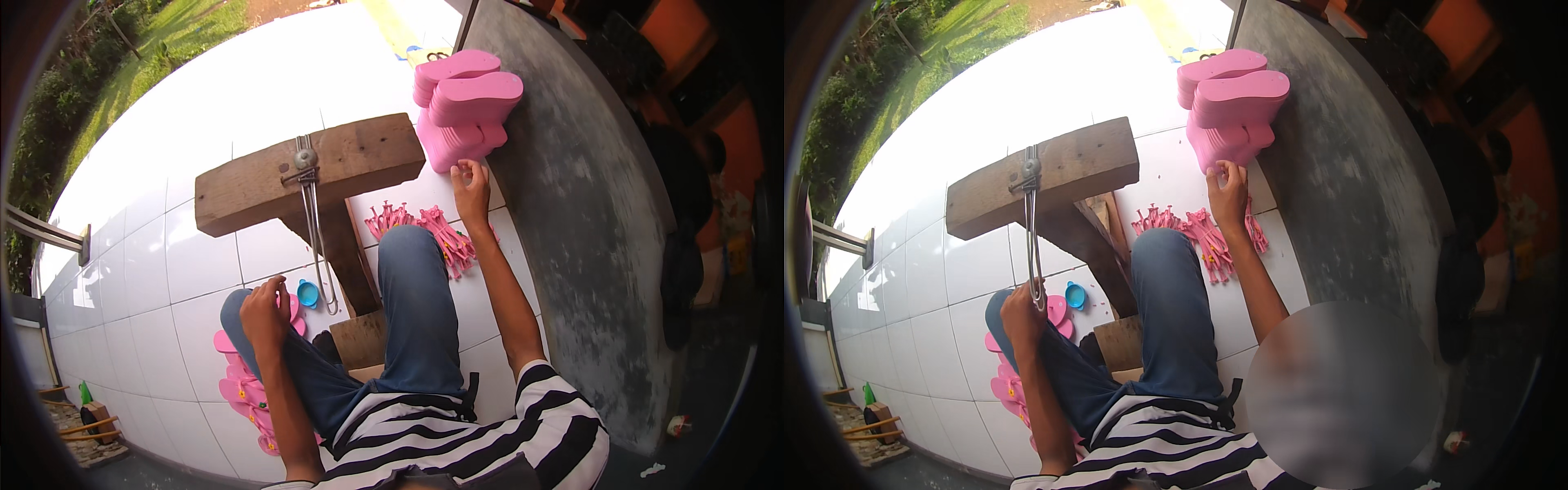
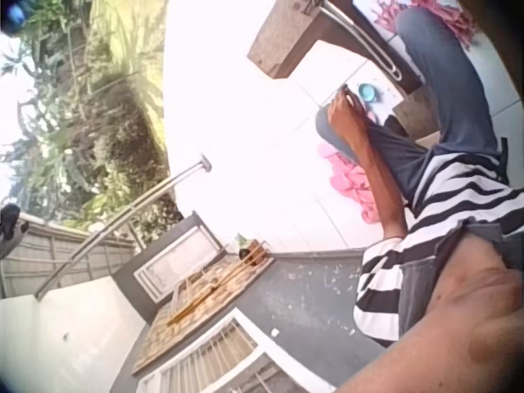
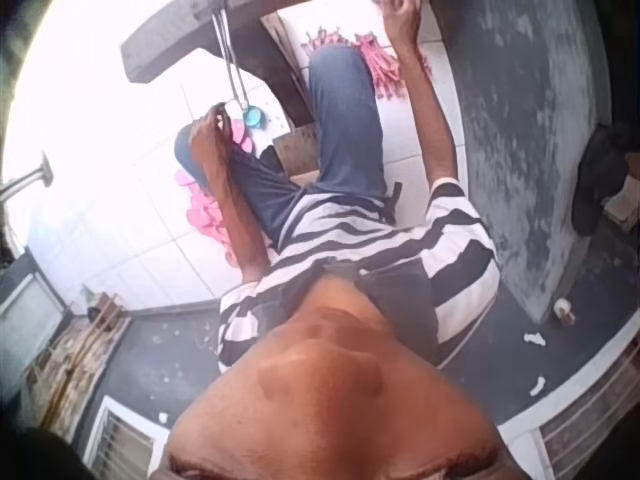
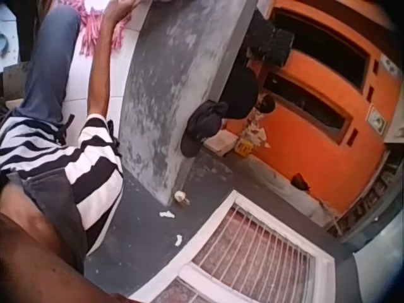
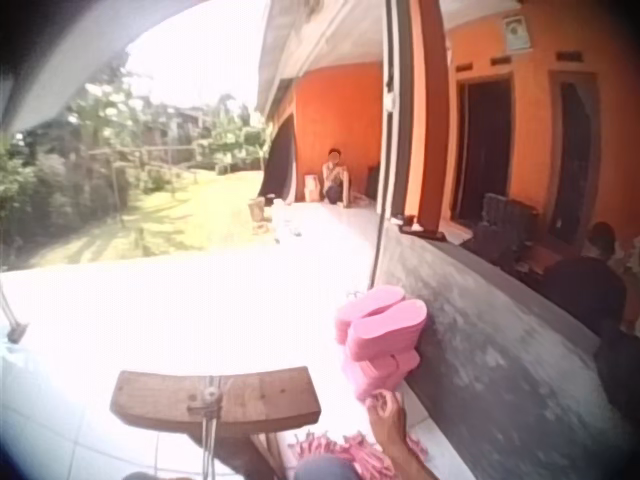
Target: The person assembles flip-flops by hand using a metal fixture. The person places a pink sole onto the metal rod, threads a pink strap through the sole using the fixture, and pulls the strap until it is secured. The person repeats this process for several individual flip-flops and places them onto stacks of finished soles.
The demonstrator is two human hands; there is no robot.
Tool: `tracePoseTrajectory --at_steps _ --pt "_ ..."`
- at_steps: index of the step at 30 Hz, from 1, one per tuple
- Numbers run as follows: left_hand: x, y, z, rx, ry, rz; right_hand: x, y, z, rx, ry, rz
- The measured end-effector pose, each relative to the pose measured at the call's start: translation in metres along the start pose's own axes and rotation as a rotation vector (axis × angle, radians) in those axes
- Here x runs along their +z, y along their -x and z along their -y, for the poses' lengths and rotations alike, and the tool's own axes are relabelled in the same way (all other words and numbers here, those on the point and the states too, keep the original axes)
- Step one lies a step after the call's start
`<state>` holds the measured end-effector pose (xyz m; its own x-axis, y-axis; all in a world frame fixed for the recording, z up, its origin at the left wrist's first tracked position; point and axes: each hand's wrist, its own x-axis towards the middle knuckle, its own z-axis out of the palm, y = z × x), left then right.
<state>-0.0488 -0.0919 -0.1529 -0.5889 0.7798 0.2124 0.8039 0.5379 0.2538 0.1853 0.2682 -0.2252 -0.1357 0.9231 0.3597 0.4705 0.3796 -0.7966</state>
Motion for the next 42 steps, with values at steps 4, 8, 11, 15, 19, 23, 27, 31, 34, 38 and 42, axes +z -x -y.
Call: tracePoseTrajectory --at_steps 4,8,11,15,19,23,27,31,34,38,42 --pt "-0.001 0.001 0.004 0.029 -0.064 -0.047 0.014 -0.121 0.026 -0.322 0.362 -0.194" --pt "-0.001 0.002 0.008 -0.055 -0.053 -0.051 0.044 -0.206 0.063 -0.189 0.560 0.050" --pt "-0.004 0.004 0.007 -0.090 -0.067 -0.060 0.066 -0.239 0.079 -0.034 0.670 0.228" --pt "-0.010 0.004 0.003 -0.091 -0.107 -0.068 0.090 -0.264 0.071 0.109 0.793 0.311" --pt "-0.007 0.007 0.008 -0.115 -0.120 -0.105 0.109 -0.271 0.064 0.170 0.758 0.287" --pt "-0.008 0.008 0.008 -0.114 -0.079 -0.113 0.111 -0.266 0.063 0.149 0.622 0.076" --pt "-0.012 0.015 0.013 -0.102 -0.031 -0.150 0.082 -0.242 0.091 0.030 0.370 -0.112" --pt "-0.025 0.022 0.011 -0.129 0.324 -0.131 -0.001 -0.161 0.111 -0.466 0.094 -0.212" --pt "-0.035 0.042 -0.009 -0.235 1.104 -0.075 -0.067 -0.024 0.168 -0.570 -0.072 -0.074" --pt "-0.056 0.057 -0.073 0.078 1.388 0.222 -0.125 0.132 0.161 -0.755 -0.076 -0.034" --pt "-0.088 0.040 -0.122 0.315 1.567 0.230 -0.138 0.246 0.167 -0.862 -0.027 0.150"
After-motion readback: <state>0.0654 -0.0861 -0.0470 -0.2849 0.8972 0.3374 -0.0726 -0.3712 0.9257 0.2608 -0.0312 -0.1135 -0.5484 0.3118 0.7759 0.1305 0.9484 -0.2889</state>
